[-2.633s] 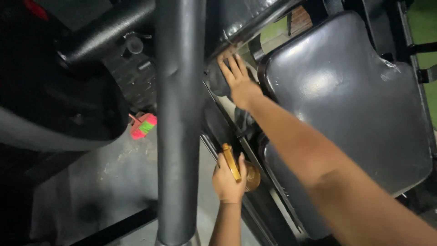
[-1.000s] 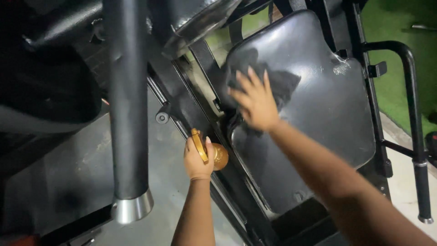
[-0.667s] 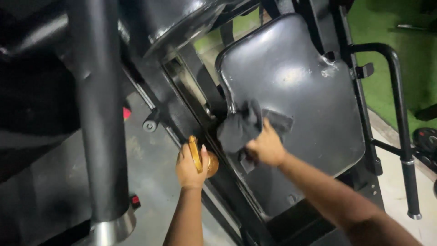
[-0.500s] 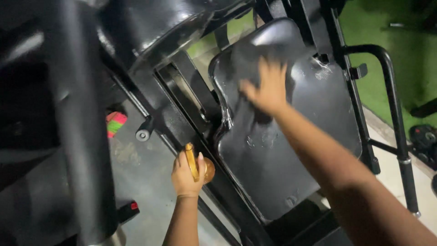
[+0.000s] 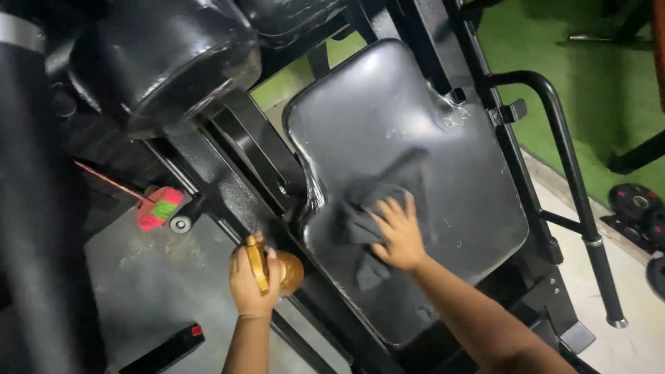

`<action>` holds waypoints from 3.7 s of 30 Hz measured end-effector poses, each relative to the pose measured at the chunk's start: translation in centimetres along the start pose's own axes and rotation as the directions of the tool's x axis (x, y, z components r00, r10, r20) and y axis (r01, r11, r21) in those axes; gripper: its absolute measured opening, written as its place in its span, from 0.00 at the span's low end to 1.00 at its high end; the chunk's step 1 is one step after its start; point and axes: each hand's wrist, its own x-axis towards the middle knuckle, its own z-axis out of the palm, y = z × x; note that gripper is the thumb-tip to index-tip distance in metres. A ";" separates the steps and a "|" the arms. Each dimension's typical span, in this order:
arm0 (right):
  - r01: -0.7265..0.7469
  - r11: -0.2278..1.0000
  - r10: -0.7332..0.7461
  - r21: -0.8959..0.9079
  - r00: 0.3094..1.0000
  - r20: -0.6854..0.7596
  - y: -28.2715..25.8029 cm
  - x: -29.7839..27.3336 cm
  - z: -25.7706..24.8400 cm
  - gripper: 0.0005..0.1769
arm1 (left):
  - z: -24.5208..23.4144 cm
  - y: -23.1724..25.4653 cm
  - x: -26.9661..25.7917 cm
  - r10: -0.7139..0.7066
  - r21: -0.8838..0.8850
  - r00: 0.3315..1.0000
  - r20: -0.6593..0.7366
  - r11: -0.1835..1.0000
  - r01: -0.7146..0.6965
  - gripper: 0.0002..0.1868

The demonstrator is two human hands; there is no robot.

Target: Wiping down a gym machine with a spray bottle and cloth.

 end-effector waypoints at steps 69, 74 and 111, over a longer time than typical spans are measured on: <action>-0.790 0.271 0.902 0.550 0.008 -0.433 19.2 -25.8 4.8 0.34 | 14.2 15.3 6.7 -0.144 0.107 0.862 0.485 0.989 0.105 0.18; -0.879 0.393 0.875 0.271 0.266 -0.404 1.4 -20.9 9.8 0.52 | 12.4 14.6 6.9 -0.028 -0.042 0.863 0.504 0.997 0.057 0.20; 0.062 0.990 -0.091 0.125 0.966 0.240 -9.3 -11.0 1.6 0.53 | -0.8 11.9 -4.3 0.088 -0.677 0.814 0.574 0.610 0.411 0.24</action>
